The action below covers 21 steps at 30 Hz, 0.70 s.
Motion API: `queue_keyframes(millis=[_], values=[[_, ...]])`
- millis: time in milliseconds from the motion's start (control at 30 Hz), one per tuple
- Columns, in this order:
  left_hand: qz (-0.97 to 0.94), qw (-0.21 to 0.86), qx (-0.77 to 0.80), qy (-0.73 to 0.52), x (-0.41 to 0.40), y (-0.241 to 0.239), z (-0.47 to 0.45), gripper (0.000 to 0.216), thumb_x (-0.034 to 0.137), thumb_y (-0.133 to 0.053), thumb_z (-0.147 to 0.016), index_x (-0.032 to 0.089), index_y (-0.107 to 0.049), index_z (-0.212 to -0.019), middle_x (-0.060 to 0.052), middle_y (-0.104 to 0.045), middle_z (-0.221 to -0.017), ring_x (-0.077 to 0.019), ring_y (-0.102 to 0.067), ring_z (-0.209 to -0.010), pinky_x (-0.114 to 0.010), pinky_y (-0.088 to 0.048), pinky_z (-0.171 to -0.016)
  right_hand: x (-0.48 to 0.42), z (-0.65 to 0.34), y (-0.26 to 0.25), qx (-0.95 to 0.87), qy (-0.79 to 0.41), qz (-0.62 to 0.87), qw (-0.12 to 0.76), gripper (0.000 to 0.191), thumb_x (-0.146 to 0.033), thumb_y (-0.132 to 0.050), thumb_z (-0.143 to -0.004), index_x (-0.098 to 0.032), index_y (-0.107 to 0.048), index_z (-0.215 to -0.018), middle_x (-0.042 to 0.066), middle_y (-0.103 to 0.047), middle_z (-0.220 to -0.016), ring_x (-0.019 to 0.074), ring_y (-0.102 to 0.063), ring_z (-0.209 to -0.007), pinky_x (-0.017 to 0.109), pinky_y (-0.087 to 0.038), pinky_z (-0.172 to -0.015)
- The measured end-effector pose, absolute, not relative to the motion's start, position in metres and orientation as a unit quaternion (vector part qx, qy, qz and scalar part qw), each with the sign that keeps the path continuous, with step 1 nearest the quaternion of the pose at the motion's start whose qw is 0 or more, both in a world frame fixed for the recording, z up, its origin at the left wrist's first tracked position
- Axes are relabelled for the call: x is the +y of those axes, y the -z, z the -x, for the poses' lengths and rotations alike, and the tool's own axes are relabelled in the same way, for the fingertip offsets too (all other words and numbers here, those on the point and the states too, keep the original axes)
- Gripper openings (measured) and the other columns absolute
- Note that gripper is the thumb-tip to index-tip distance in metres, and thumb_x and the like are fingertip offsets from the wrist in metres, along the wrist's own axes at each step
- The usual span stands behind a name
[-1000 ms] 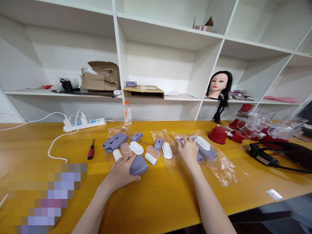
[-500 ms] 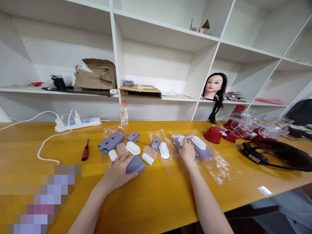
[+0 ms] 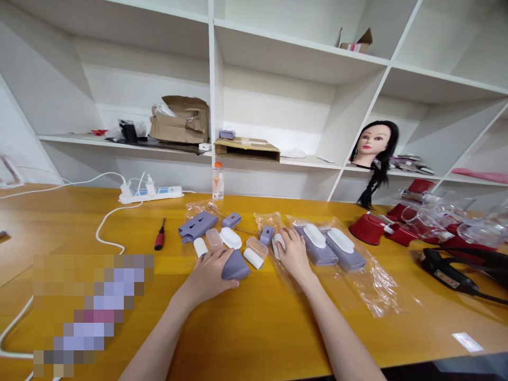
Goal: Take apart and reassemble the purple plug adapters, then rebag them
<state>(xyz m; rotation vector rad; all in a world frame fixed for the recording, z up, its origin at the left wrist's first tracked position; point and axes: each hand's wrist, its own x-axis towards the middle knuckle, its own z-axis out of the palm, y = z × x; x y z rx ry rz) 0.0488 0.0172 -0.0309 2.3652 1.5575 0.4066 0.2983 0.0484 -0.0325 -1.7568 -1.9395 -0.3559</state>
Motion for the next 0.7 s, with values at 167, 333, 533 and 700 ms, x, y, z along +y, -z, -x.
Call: queue_keyframes(millis=[167,333,533,700], values=[[-0.815,0.143,0.544,-0.142,0.017,0.031,-0.051,0.080,0.045,-0.060,-0.060,0.022,-0.036,-0.133,-0.009,-0.039,-0.137,-0.0320,-0.035,-0.123,-0.043,-0.028,-0.098,0.046,-0.282,0.038,-0.757,0.074,0.594,0.262,0.029,-0.023,-0.045,-0.083,-0.017,-0.056,-0.109,0.010,-0.057,-0.108,0.0226,-0.048,-0.103,0.035,-0.037,-0.090],[-0.809,0.139,0.554,-0.140,0.016,0.030,-0.052,0.087,0.045,-0.062,-0.057,0.020,-0.033,-0.135,-0.010,-0.045,-0.133,-0.0342,-0.042,-0.116,-0.043,-0.031,-0.094,0.045,-0.277,0.041,-0.770,0.058,0.583,0.251,0.026,-0.023,-0.047,-0.082,-0.019,-0.058,-0.106,0.009,-0.057,-0.105,0.0223,-0.049,-0.102,0.034,-0.038,-0.089],[-0.790,0.132,0.580,-0.149,0.014,0.028,-0.054,0.090,0.052,-0.062,-0.055,0.021,-0.033,-0.134,-0.010,-0.046,-0.131,-0.0353,-0.044,-0.113,-0.042,-0.034,-0.091,0.045,-0.283,0.036,-0.763,0.046,0.584,0.273,0.025,-0.022,-0.047,-0.082,-0.019,-0.059,-0.103,0.008,-0.059,-0.102,0.0210,-0.051,-0.098,0.033,-0.039,-0.087],[-0.790,0.121,0.582,-0.149,0.014,0.030,-0.055,0.089,0.054,-0.061,-0.055,0.022,-0.034,-0.133,-0.011,-0.047,-0.129,-0.0363,-0.045,-0.110,-0.044,-0.037,-0.087,0.040,-0.279,0.032,-0.769,0.049,0.576,0.272,0.021,-0.023,-0.046,-0.083,-0.018,-0.061,-0.098,0.007,-0.061,-0.095,0.0206,-0.051,-0.093,0.031,-0.040,-0.083]])
